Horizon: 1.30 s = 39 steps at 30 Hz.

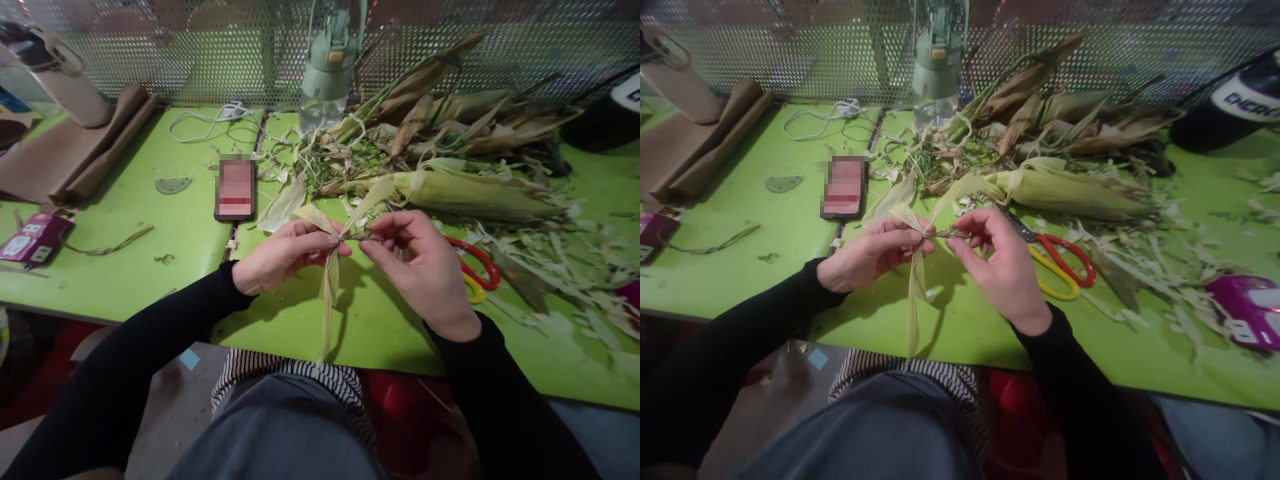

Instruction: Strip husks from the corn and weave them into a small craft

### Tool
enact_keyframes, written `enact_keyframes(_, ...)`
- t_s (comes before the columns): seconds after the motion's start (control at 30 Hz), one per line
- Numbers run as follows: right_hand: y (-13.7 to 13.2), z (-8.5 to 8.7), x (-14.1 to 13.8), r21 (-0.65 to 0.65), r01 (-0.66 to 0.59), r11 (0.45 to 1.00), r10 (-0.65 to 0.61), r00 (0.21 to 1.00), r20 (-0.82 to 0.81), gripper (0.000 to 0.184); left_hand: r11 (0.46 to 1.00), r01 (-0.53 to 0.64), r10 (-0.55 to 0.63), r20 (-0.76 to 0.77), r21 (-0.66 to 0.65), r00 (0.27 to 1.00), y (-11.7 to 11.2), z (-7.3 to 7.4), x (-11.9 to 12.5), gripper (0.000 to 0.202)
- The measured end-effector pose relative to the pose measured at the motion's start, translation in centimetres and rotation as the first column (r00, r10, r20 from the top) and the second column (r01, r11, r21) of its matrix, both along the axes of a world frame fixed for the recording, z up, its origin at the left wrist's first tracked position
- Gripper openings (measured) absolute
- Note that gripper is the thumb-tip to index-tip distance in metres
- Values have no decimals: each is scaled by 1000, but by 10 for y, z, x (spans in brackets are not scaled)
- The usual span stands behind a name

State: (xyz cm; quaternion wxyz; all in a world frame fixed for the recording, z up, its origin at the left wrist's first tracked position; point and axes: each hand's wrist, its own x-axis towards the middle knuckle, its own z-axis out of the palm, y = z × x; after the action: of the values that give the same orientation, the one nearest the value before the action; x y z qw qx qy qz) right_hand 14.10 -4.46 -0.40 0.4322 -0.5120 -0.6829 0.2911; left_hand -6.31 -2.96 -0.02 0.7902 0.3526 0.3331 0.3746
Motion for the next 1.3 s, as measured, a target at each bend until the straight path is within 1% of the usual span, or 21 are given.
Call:
enact_keyframes(0.13,-4,4,0,63,49,997,-49,999,-1,17,1000,10,-10,64,1,998,0,0,0,19)
enact_keyframes(0.3,-7,6,0,89,50,995,-55,997,54,13,999,15,-17,31,48,999,0,-1,0,22)
enact_keyframes(0.43,-8,6,-1,59,28,998,-31,998,55,12,993,-6,8,-16,116,1000,-2,-1,1,22)
enact_keyframes(0.53,-7,6,-2,16,19,1000,-20,999,30,11,986,-36,38,-10,163,999,-3,-1,2,25)
enact_keyframes(0.7,-7,2,-1,-46,-16,999,15,1000,-17,14,986,-35,38,-15,164,999,-4,-1,3,34)
enact_keyframes(0.8,-7,1,-1,-53,-34,998,33,999,-16,12,985,-22,25,-12,172,1000,-3,-3,1,36)
enact_keyframes(0.83,-7,1,-1,-33,-36,999,36,999,5,10,984,-21,24,-16,177,1000,-2,-3,1,37)
enact_keyframes(0.87,-7,2,-1,14,-27,1000,27,999,38,8,982,-21,26,-24,187,999,-2,-3,1,37)
enact_keyframes(0.93,-7,4,-1,156,1,988,-18,994,105,6,976,-24,36,-53,218,998,-3,-3,1,38)
enact_keyframes(1.0,-8,5,-2,270,11,963,-50,989,136,12,967,-9,35,-99,254,994,-4,-3,2,38)
enact_keyframes(1.03,-8,6,-2,284,2,959,-43,989,139,15,963,9,26,-125,268,992,-5,-3,3,38)
enact_keyframes(1.07,-9,5,-3,266,-12,964,-24,991,134,16,960,29,12,-147,279,989,-7,-3,4,38)
enact_keyframes(1.13,-11,4,-6,177,-15,984,-1,996,88,13,954,60,-11,-166,295,986,-9,-4,6,38)
enact_keyframes(1.2,-12,1,-9,50,5,999,-5,1000,-10,13,950,68,-19,-159,305,987,-10,-6,7,38)
enact_keyframes(1.3,-12,-1,-13,-101,4,995,-19,988,-152,18,949,75,-27,-161,305,987,-10,-8,6,36)
